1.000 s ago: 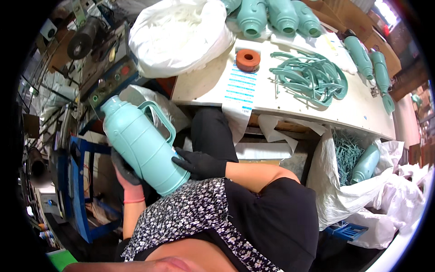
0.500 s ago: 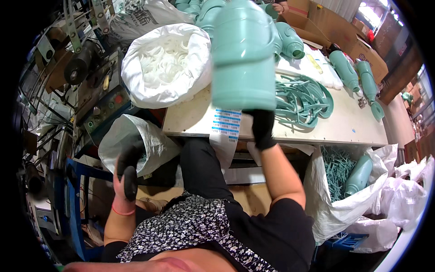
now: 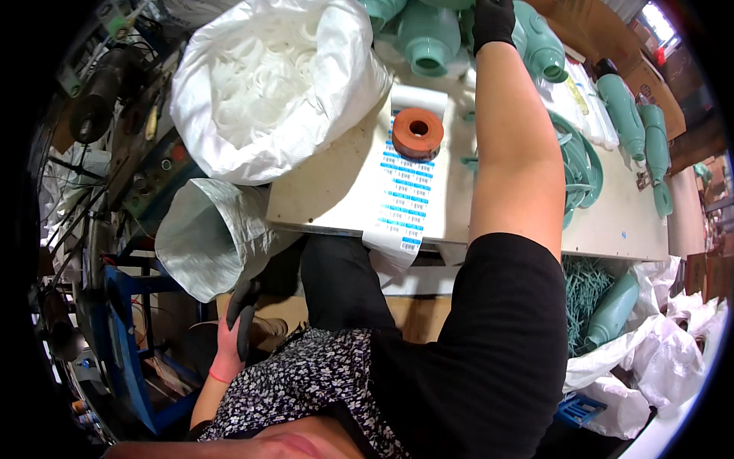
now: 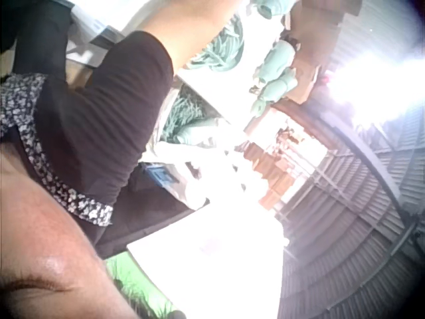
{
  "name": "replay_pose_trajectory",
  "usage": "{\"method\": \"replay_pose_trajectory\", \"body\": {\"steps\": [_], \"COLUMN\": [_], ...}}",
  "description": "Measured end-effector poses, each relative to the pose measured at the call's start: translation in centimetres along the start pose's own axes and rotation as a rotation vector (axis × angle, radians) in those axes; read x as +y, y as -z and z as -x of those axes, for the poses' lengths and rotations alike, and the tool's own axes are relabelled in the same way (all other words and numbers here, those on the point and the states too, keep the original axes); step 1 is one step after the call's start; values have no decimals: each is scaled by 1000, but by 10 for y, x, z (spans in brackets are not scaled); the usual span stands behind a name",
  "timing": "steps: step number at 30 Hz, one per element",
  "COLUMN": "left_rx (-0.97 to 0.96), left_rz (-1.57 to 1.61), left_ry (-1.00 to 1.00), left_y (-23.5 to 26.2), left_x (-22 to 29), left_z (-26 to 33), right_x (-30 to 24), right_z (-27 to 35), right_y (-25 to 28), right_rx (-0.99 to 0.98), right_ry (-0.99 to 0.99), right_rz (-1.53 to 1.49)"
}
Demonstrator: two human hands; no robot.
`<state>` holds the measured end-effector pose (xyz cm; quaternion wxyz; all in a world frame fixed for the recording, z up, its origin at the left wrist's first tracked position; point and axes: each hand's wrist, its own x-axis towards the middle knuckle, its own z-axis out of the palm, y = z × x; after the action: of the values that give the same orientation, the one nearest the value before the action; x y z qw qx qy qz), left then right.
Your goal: The person assembles light blue plastic pitchers by attaching handles and wiping the bodies with a cloth. They pick up pitcher bodies from a pile, attach handles, and wipe the surfaces before placing them on a table. The person also handles a bag of white plastic rings and a roll of tape.
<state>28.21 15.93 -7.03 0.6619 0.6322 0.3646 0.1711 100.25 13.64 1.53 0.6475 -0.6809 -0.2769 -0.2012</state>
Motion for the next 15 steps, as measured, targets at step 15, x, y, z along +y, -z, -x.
{"method": "replay_pose_trajectory", "body": {"steps": [15], "left_rx": [-599], "left_rz": [-1118], "left_ry": [-952], "left_y": [-157], "left_x": [15], "left_z": [-175], "right_x": [-44], "right_z": [276], "right_y": [54], "right_rx": [-716], "right_ry": [603], "right_rz": [619]}}
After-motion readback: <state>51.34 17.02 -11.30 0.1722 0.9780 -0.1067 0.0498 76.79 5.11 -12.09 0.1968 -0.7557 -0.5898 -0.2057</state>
